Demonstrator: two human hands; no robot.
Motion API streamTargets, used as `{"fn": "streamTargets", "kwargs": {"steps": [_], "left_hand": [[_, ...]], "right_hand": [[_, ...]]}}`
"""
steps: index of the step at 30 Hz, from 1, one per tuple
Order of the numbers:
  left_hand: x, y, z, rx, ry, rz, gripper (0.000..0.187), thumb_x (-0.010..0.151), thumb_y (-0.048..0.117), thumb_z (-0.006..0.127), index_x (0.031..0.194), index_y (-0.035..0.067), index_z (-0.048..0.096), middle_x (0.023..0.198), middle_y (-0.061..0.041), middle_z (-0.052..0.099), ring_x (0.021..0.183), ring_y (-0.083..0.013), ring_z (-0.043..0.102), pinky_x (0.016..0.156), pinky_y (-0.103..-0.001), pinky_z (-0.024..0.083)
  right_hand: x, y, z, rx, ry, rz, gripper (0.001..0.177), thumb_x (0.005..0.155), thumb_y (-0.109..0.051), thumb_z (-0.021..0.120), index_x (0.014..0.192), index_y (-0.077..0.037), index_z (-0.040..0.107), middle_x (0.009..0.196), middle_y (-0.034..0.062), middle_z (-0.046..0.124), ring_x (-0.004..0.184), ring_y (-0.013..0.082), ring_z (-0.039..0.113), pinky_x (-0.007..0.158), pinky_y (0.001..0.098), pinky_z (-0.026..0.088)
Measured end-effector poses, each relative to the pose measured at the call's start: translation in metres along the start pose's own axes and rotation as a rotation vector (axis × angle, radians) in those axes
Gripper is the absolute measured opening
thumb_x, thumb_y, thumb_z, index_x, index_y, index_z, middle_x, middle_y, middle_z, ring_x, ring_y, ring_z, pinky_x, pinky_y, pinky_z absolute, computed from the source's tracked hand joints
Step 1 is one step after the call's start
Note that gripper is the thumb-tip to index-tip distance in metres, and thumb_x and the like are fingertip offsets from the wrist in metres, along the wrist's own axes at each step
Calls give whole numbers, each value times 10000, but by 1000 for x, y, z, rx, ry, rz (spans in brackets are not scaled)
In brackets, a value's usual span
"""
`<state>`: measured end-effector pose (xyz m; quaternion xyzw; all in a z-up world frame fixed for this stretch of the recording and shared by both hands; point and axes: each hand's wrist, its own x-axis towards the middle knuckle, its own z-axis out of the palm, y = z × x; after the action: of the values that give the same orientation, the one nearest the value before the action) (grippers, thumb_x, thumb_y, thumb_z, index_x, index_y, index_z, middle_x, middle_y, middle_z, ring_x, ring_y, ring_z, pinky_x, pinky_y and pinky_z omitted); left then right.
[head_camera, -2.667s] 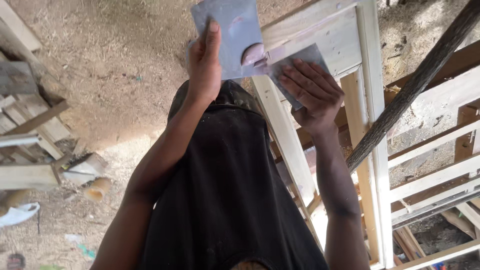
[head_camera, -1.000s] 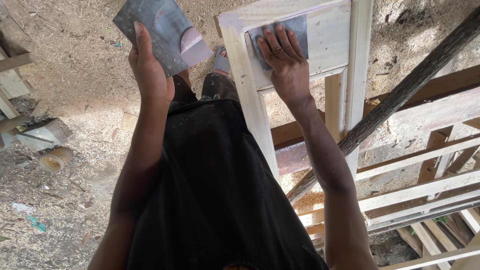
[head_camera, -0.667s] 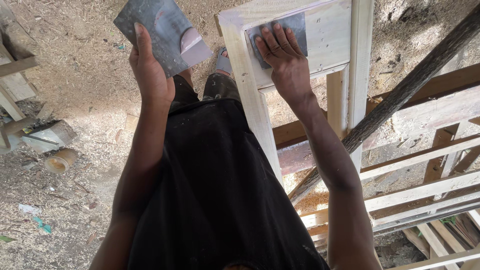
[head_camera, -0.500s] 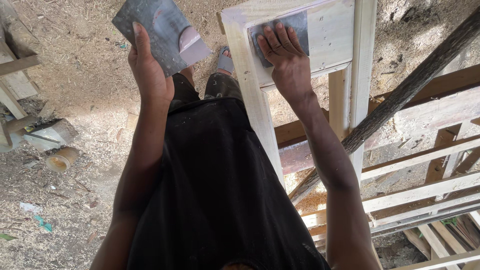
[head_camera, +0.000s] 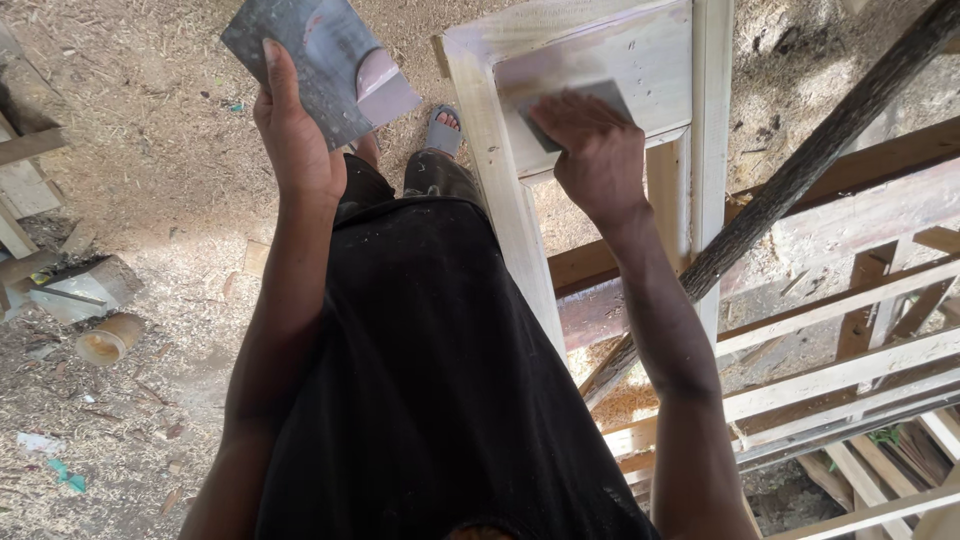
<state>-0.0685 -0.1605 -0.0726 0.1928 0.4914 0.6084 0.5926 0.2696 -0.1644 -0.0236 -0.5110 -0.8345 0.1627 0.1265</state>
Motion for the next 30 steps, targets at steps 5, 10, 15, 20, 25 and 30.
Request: {"fn": "streamTargets", "kwargs": {"steps": [5, 10, 15, 20, 25, 30], "left_hand": [[2, 0, -4, -29, -13, 14, 515, 1066, 487, 565, 1245, 6, 619, 1144, -88, 694, 1110, -186, 721, 1011, -388, 625], [2, 3, -5, -30, 16, -3, 536, 1062, 485, 567, 1256, -13, 610, 1174, -102, 699, 1112, -185, 718, 1013, -383, 614], [3, 1, -4, -40, 33, -21, 550, 1037, 494, 574, 1247, -14, 612, 1174, -108, 703, 1121, -185, 725, 1025, -381, 613], [2, -3, -4, -16, 35, -19, 549, 1040, 502, 592, 1219, -16, 630, 1146, -106, 704, 1108, -190, 725, 1018, -384, 617], [1, -9, -2, -9, 46, -39, 544, 1023, 503, 595, 1197, -10, 637, 1122, -107, 712, 1078, -199, 730, 998, -391, 624], [-3, -13, 0, -12, 66, -72, 550, 1024, 495, 601, 1214, -20, 631, 1144, -109, 713, 1105, -188, 733, 1009, -383, 626]], "right_hand": [[22, -8, 10, -86, 152, -34, 446, 846, 148, 614, 1153, -117, 799, 1206, 72, 773, 1199, 288, 709, 1071, 468, 548], [25, -11, 25, -102, 194, -71, 437, 838, 135, 613, 1162, -97, 794, 1222, 94, 765, 1211, 307, 700, 1086, 500, 526], [17, -4, 45, -117, 204, -56, 430, 885, 139, 594, 1183, -99, 793, 1259, 86, 755, 1267, 296, 662, 1120, 506, 504], [8, 0, 65, -182, 151, -40, 447, 937, 127, 576, 1240, -140, 770, 1353, 57, 694, 1345, 287, 603, 1164, 509, 458], [6, -3, 56, -209, 12, -35, 514, 899, 134, 558, 1323, -94, 737, 1453, 79, 647, 1424, 314, 518, 1210, 511, 394], [7, -8, 51, -240, -61, -38, 544, 903, 117, 561, 1391, -79, 698, 1502, 93, 609, 1451, 340, 477, 1224, 516, 348]]}}
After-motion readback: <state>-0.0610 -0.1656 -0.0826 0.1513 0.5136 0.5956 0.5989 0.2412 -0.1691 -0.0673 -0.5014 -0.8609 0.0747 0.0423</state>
